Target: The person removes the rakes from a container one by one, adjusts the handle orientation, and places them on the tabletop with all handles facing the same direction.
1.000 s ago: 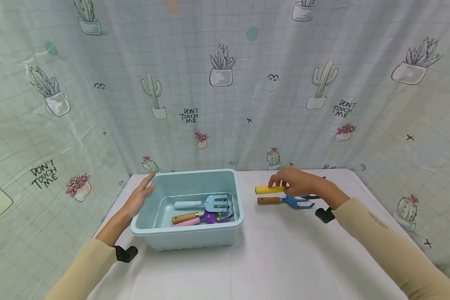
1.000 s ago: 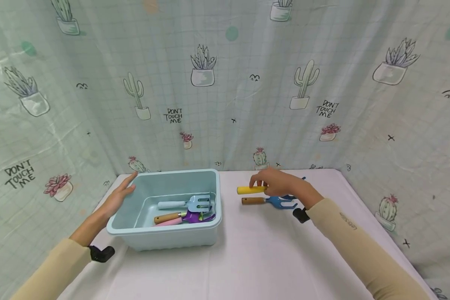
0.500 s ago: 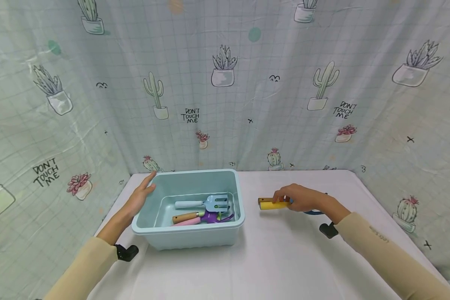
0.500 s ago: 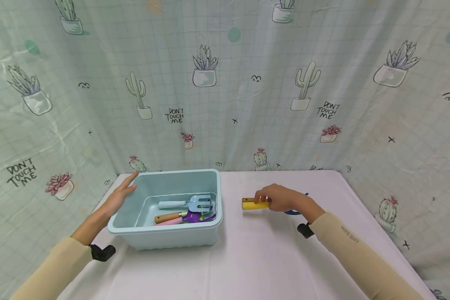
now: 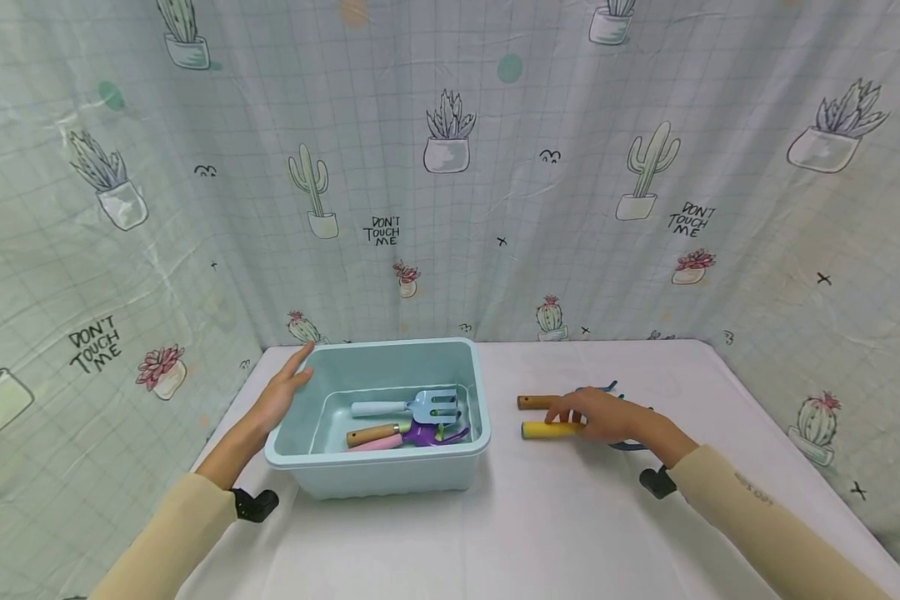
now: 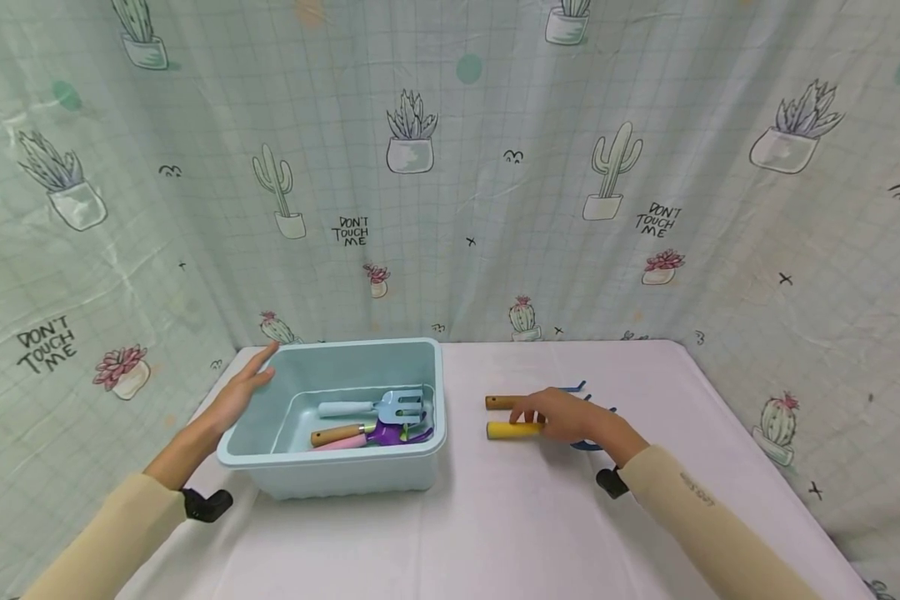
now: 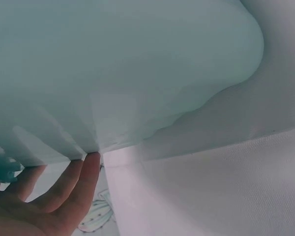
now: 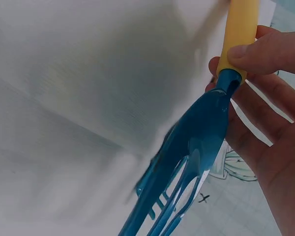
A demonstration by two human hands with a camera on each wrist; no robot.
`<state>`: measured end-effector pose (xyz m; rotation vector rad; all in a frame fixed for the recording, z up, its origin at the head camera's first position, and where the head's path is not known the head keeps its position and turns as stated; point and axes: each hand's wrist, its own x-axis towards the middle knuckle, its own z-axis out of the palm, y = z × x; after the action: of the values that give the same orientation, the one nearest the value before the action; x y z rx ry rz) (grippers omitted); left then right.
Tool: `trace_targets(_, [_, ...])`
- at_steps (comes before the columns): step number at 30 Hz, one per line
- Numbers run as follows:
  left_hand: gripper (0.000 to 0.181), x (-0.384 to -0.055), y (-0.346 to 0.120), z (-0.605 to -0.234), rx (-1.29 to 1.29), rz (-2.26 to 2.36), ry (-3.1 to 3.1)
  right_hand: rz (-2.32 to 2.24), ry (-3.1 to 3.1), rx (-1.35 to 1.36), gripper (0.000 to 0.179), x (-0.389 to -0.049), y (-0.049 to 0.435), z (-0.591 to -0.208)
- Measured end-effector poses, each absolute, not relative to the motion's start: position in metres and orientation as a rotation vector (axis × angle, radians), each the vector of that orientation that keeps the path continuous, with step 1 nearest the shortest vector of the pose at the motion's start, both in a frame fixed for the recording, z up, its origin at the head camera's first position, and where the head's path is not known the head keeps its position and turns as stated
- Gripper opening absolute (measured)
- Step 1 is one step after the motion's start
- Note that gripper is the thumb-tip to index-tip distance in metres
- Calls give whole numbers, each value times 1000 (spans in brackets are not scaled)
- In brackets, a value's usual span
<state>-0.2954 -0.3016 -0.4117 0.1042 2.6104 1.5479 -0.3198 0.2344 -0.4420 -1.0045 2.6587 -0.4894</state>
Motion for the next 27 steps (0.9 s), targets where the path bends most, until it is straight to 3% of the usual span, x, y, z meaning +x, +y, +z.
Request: trace_targets(27, [60,-294,-301,-410,87,1523,2632,-562,2681,-1013,58,-311,238,-459])
